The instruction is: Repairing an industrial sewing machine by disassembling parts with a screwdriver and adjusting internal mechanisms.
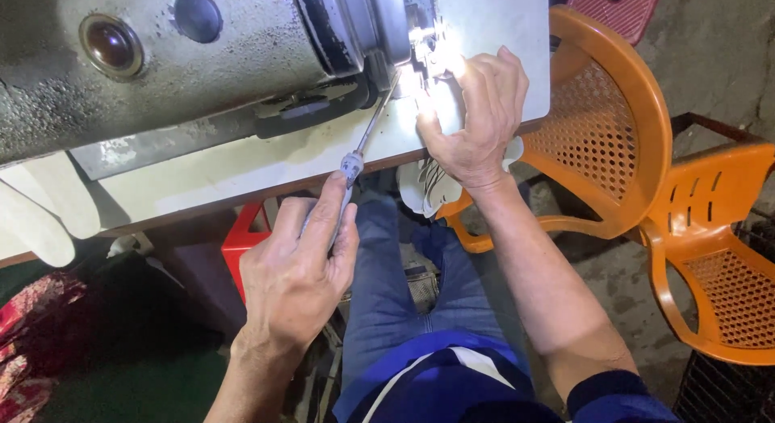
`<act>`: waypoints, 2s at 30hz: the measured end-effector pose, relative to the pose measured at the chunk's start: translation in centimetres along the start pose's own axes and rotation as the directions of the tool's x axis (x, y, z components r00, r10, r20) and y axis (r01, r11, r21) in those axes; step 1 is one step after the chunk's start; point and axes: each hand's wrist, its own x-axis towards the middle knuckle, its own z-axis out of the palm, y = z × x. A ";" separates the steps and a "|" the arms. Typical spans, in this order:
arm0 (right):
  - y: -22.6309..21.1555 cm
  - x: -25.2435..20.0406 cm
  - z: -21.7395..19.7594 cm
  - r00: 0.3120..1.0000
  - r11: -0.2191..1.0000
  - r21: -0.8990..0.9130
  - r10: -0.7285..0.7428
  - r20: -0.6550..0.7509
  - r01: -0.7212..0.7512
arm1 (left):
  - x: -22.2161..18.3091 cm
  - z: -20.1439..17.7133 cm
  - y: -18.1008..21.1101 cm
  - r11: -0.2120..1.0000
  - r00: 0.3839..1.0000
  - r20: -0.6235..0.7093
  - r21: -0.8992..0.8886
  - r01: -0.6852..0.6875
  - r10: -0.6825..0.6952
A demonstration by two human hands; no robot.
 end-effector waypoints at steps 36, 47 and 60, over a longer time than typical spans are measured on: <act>-0.1 0.1 -0.3 1.000 0.999 0.047 -0.010 -0.002 0.010 | 3.4 -0.1 7.5 0.959 0.983 0.038 0.230 0.164 -0.177; -0.1 0.3 -0.5 1.000 0.999 0.050 -0.014 -0.019 0.015 | 0.8 2.2 8.6 0.944 0.962 0.102 0.244 0.222 -0.253; 0.0 0.2 -0.6 1.000 0.998 0.060 0.003 -0.013 -0.003 | -1.3 2.4 7.5 0.965 0.965 0.031 0.057 0.257 -0.259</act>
